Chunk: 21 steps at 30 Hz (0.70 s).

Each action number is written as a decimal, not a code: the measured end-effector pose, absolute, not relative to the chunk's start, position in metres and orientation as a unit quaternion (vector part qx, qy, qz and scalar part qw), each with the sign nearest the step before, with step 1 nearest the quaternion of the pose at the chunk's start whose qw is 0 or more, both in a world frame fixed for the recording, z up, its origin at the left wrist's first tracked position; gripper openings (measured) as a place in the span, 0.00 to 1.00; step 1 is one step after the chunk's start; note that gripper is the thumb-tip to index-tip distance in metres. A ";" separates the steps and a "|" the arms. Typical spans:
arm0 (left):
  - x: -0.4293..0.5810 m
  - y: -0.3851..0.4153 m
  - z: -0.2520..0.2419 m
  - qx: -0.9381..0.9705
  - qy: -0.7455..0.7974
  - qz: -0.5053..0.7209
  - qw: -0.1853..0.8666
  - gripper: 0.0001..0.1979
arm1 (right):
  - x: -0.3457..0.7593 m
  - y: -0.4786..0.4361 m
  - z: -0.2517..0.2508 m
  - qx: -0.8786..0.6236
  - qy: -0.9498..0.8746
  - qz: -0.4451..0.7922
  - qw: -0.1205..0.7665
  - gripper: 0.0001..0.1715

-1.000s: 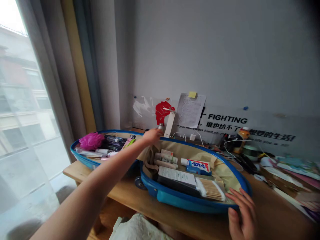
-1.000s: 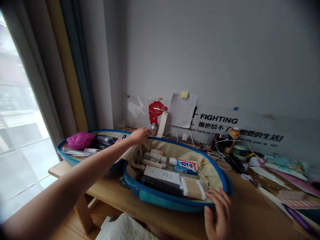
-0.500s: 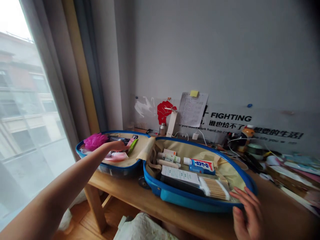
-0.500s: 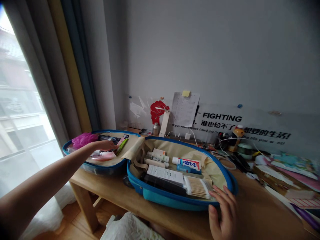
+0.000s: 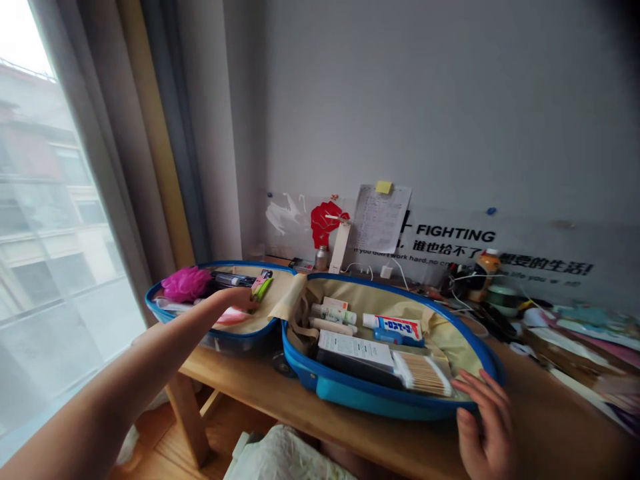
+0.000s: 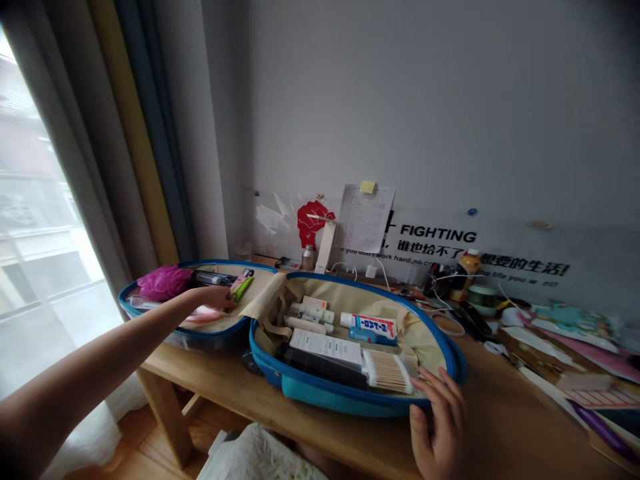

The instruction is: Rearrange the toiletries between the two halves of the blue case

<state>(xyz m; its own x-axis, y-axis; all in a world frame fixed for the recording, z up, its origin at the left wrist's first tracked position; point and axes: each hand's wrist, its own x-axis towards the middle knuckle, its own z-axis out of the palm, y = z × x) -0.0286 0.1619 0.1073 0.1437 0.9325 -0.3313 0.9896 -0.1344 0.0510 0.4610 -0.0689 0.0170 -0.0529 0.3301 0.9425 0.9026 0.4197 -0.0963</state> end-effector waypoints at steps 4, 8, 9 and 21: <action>-0.028 0.160 0.106 0.757 0.631 -0.101 0.135 0.18 | 0.460 -0.069 0.018 -0.461 -0.669 -0.280 0.511 0.20; -0.027 0.153 0.104 0.762 0.627 -0.072 0.144 0.17 | 0.459 -0.069 0.020 -0.457 -0.671 -0.288 0.508 0.19; -0.026 0.152 0.104 0.762 0.628 -0.060 0.146 0.17 | 0.459 -0.069 0.020 -0.456 -0.673 -0.289 0.506 0.19; 0.049 0.155 0.182 0.761 0.553 0.242 0.237 0.16 | 0.459 -0.072 0.021 -0.460 -0.679 -0.276 0.500 0.18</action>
